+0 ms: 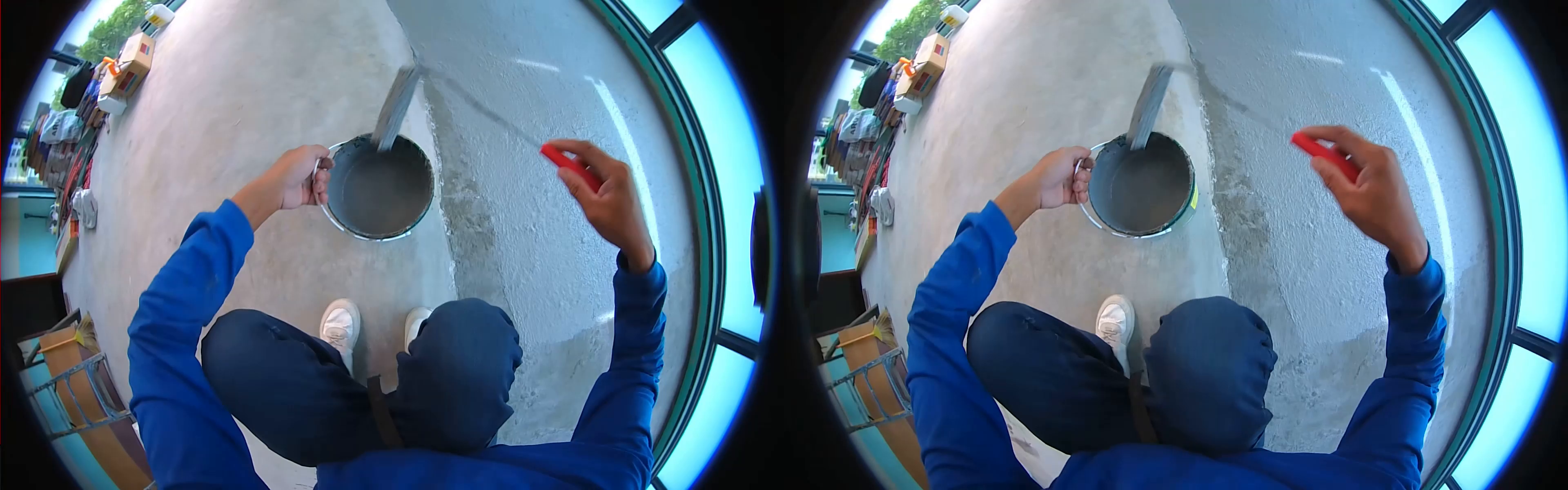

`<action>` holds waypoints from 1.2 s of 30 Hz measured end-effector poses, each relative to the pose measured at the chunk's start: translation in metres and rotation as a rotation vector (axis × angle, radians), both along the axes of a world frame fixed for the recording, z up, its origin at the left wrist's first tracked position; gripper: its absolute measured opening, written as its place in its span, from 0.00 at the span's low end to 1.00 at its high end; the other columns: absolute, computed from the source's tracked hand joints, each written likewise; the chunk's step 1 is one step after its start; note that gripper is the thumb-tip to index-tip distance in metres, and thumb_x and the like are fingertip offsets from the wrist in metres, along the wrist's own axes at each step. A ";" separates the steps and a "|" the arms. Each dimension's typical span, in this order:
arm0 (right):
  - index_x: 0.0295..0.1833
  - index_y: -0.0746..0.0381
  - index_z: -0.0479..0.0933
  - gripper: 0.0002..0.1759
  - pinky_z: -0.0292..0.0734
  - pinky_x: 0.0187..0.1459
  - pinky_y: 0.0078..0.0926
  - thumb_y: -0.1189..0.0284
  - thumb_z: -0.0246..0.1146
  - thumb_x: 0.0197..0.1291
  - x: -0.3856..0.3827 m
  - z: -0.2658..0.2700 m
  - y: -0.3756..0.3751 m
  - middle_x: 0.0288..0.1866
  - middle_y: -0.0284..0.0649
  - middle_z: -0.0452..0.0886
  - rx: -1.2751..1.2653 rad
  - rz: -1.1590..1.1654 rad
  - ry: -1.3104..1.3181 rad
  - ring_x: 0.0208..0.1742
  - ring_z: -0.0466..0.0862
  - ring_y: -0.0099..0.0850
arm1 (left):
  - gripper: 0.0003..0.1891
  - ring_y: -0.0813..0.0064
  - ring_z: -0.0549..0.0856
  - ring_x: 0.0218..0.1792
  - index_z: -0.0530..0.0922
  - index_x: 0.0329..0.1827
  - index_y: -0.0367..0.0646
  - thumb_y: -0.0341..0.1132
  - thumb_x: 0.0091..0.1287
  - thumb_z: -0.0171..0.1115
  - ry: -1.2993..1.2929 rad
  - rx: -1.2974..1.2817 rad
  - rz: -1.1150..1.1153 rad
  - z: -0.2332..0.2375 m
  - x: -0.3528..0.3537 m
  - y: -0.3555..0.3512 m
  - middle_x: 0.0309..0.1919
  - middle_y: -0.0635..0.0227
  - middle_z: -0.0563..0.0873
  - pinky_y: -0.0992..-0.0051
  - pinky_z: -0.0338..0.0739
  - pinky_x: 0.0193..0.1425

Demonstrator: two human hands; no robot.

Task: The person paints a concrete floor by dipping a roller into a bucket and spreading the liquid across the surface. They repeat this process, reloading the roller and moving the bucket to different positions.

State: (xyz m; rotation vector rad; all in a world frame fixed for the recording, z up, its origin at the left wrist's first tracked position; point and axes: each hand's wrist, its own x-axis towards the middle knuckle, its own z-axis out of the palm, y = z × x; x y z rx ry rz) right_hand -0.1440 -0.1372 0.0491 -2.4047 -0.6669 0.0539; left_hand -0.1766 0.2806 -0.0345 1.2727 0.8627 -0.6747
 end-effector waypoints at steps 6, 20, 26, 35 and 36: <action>0.40 0.60 0.83 0.10 0.77 0.34 0.39 0.72 0.60 0.52 -0.025 0.026 0.076 0.30 0.49 0.83 -0.274 0.281 0.008 0.29 0.82 0.47 | 0.07 0.77 0.72 0.19 0.71 0.35 0.40 0.34 0.66 0.48 -0.027 0.189 -0.132 0.012 0.007 -0.008 0.18 0.74 0.68 0.64 0.81 0.32; 0.41 0.59 0.82 0.11 0.76 0.38 0.41 0.69 0.63 0.53 -0.045 0.028 0.143 0.34 0.48 0.83 -0.497 0.215 0.000 0.37 0.83 0.47 | 0.05 0.67 0.80 0.28 0.70 0.35 0.38 0.31 0.65 0.51 -0.088 -0.015 -0.277 0.011 0.009 0.017 0.27 0.63 0.74 0.58 0.84 0.40; 0.49 0.59 0.79 0.13 0.74 0.36 0.35 0.72 0.63 0.57 -0.114 0.043 0.123 0.38 0.44 0.81 -0.440 -0.054 -0.070 0.34 0.81 0.45 | 0.13 0.67 0.80 0.32 0.75 0.36 0.39 0.41 0.69 0.51 -0.141 -0.005 -0.740 0.000 0.018 0.056 0.28 0.64 0.76 0.65 0.80 0.37; 0.53 0.60 0.78 0.15 0.75 0.37 0.29 0.73 0.63 0.60 -0.165 0.007 0.116 0.38 0.44 0.80 -0.173 -0.333 -0.149 0.34 0.82 0.38 | 0.12 0.78 0.77 0.25 0.77 0.34 0.45 0.43 0.68 0.55 -0.121 -0.020 -0.920 -0.017 0.035 0.066 0.25 0.71 0.77 0.76 0.72 0.26; 0.53 0.60 0.78 0.15 0.75 0.38 0.28 0.73 0.63 0.61 -0.169 0.003 0.112 0.38 0.44 0.81 -0.147 -0.355 -0.134 0.35 0.82 0.36 | 0.12 0.79 0.77 0.24 0.78 0.33 0.45 0.42 0.69 0.54 -0.117 -0.034 -0.944 -0.018 0.037 0.065 0.24 0.72 0.77 0.77 0.71 0.24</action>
